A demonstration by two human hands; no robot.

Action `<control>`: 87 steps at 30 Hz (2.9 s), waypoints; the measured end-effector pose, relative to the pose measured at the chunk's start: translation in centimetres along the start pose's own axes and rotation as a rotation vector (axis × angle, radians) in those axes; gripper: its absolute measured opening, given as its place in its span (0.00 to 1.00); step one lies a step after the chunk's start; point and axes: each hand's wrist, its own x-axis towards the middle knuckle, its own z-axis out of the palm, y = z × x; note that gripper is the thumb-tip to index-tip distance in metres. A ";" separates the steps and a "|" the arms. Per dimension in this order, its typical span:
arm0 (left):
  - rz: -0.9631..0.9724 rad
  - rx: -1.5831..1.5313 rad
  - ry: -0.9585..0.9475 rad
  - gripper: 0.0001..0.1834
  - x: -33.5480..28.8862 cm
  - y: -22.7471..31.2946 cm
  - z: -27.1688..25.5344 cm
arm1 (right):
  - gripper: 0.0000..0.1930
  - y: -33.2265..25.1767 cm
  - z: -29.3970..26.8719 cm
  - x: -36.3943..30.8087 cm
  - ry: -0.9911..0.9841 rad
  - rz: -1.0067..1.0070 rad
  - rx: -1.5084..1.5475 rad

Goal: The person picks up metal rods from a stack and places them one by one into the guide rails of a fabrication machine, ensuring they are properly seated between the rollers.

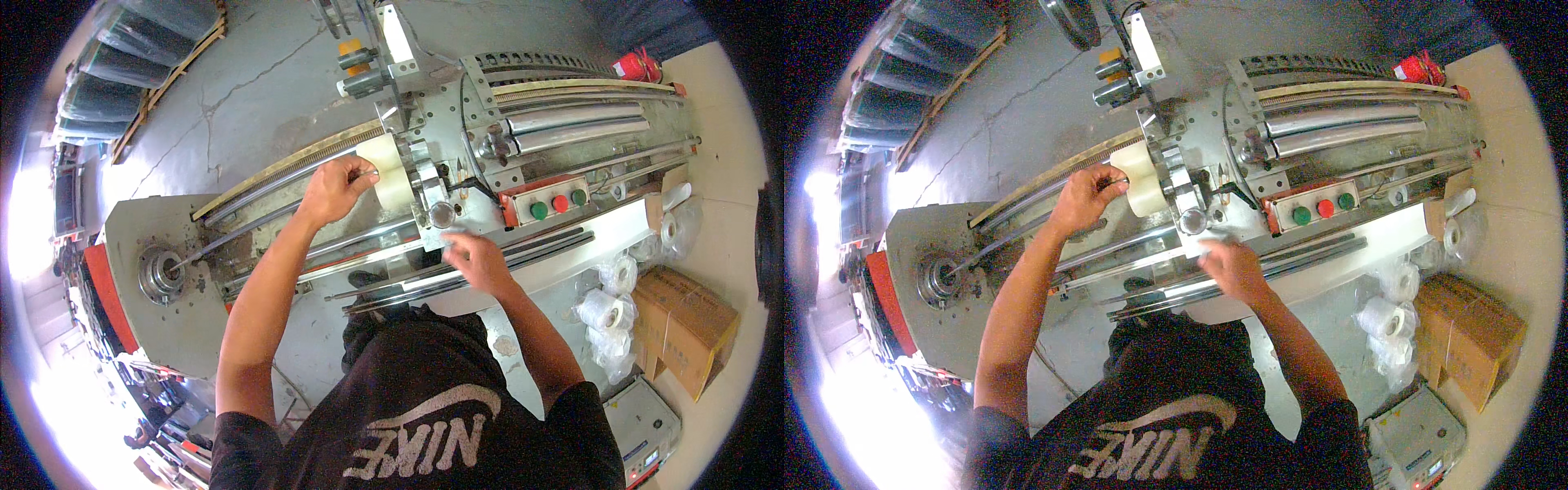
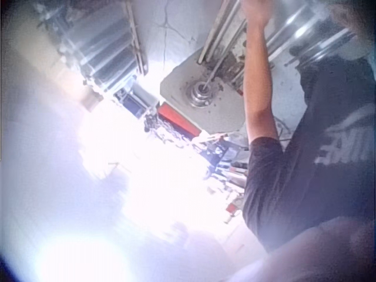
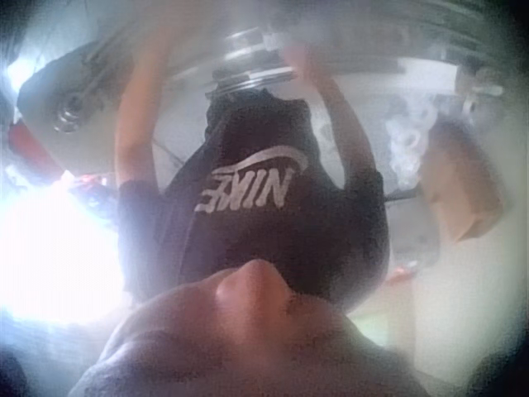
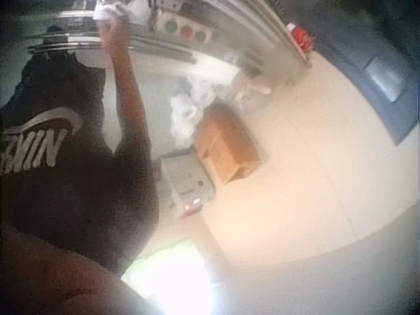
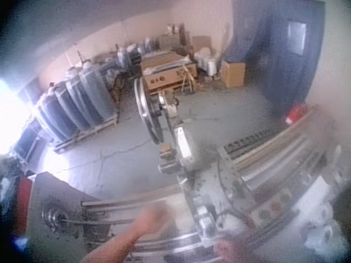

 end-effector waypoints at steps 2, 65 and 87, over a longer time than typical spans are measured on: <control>-0.028 0.022 -0.018 0.15 0.0 0.6 -0.2 | 0.16 2.6 1.0 2.1 0.299 -0.086 -0.152; -0.122 0.333 0.193 0.14 -28.2 -7.5 22.5 | 0.22 26.0 -12.4 -12.6 0.379 0.845 0.296; -0.562 0.269 0.535 0.20 -28.3 -11.7 15.9 | 0.20 0.6 7.6 -2.7 -0.289 -0.501 -0.412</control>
